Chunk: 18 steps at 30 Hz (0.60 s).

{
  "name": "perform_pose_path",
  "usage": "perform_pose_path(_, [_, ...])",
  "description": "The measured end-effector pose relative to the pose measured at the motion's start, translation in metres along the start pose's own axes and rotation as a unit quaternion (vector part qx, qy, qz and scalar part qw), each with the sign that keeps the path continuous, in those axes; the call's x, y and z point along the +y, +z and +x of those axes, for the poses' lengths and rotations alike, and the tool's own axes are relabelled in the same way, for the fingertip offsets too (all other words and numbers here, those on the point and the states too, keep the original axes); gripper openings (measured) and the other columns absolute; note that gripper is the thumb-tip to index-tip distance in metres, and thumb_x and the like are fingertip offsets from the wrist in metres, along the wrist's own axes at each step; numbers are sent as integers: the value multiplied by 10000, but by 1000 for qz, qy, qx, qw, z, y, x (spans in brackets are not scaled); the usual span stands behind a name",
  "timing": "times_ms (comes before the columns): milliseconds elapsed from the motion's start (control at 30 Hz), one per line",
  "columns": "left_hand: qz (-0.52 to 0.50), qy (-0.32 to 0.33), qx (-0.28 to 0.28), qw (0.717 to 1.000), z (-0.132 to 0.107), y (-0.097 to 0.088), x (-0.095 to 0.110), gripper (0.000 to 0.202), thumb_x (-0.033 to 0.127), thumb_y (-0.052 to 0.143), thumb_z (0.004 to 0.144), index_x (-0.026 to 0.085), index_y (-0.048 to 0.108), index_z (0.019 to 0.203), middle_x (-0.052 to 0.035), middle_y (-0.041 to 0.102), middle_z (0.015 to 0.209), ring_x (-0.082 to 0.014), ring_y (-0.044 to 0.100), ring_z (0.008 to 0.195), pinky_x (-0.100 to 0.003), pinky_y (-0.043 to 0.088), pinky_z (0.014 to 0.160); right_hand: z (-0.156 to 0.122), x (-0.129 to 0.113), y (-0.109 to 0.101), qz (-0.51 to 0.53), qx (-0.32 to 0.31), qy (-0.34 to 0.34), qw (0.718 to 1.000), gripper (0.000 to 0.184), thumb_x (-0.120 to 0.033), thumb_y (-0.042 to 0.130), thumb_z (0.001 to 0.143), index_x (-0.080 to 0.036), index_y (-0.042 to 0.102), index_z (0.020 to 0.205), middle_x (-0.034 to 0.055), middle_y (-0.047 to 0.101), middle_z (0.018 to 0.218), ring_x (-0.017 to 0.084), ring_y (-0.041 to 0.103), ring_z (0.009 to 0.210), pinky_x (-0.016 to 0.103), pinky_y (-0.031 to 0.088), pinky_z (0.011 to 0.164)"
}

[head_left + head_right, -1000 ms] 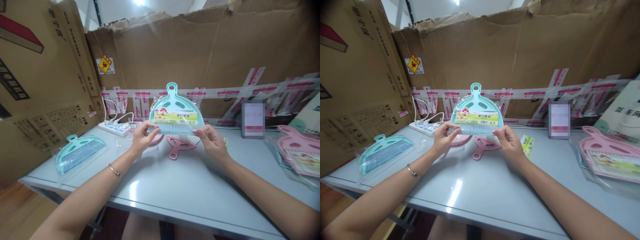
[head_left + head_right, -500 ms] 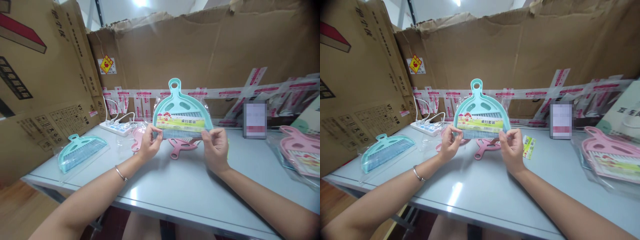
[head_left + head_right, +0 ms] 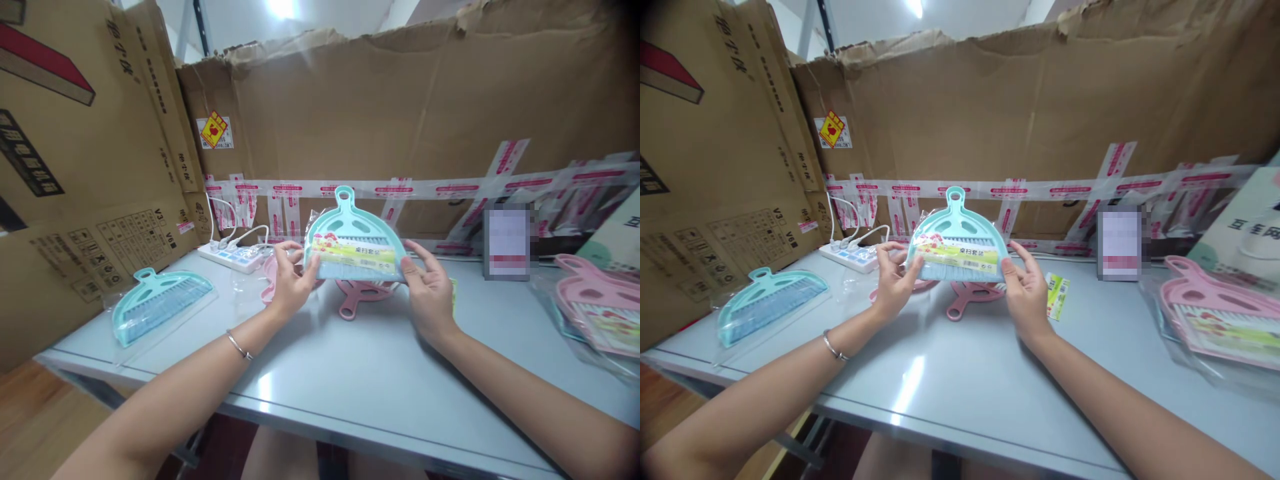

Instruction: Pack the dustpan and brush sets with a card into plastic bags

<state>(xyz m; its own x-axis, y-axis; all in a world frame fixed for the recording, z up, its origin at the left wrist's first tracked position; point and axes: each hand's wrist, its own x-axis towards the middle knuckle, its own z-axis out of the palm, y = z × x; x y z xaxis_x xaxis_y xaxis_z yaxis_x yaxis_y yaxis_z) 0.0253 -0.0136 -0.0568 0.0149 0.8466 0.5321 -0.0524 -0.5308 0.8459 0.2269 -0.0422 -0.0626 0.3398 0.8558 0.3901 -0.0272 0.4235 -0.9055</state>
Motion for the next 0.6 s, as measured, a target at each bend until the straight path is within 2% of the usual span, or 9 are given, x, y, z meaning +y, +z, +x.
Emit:
perform_pose_path(100, [-28,1,-16,999,0,0,1,465,341,571,828,308,264,1175,-26,549,1018,-147,593,810,-247,528,566,3,7,0,21,-38,28,999,676,-519,682,713,-229,422,1265,28,693,853,177,647,740,277,527,651])
perform_pose_path(200, [-4,31,-32,999,-1,-1,0,471,302,534,844,289,257,1224,-48,544,1036,-166,589,905,-267,533,666,3,13,3,3,-66,55,996,739,-513,724,667,-256,352,1251,-29,651,815,109,557,509,235,493,493])
perform_pose_path(300, [15,78,-65,995,-2,-1,-1,403,262,506,850,250,297,1194,-57,565,1016,-168,586,943,-300,497,816,3,14,4,-59,-77,76,992,607,-541,719,659,-229,452,1106,-65,568,664,75,424,385,198,365,326])
perform_pose_path(367, [8,89,-87,992,-3,0,-1,373,255,499,849,239,315,1174,-63,575,1036,-172,588,958,-312,478,854,4,13,2,-75,-78,75,991,522,-587,667,690,-215,506,1018,-70,515,578,76,389,367,193,305,291])
perform_pose_path(467, [-4,76,-104,992,-4,1,-1,340,289,485,868,235,321,1161,-73,582,1055,-172,601,931,-297,496,792,6,13,0,-66,-56,53,995,502,-632,600,726,-215,536,998,-63,521,558,76,377,367,194,300,310])
perform_pose_path(600, [-15,67,-129,989,-2,2,-4,348,366,456,900,242,302,1186,-68,589,1011,-138,613,745,-249,496,583,17,19,-5,-78,-25,3,997,515,-671,562,731,-215,575,972,-18,618,667,111,511,477,226,438,450])
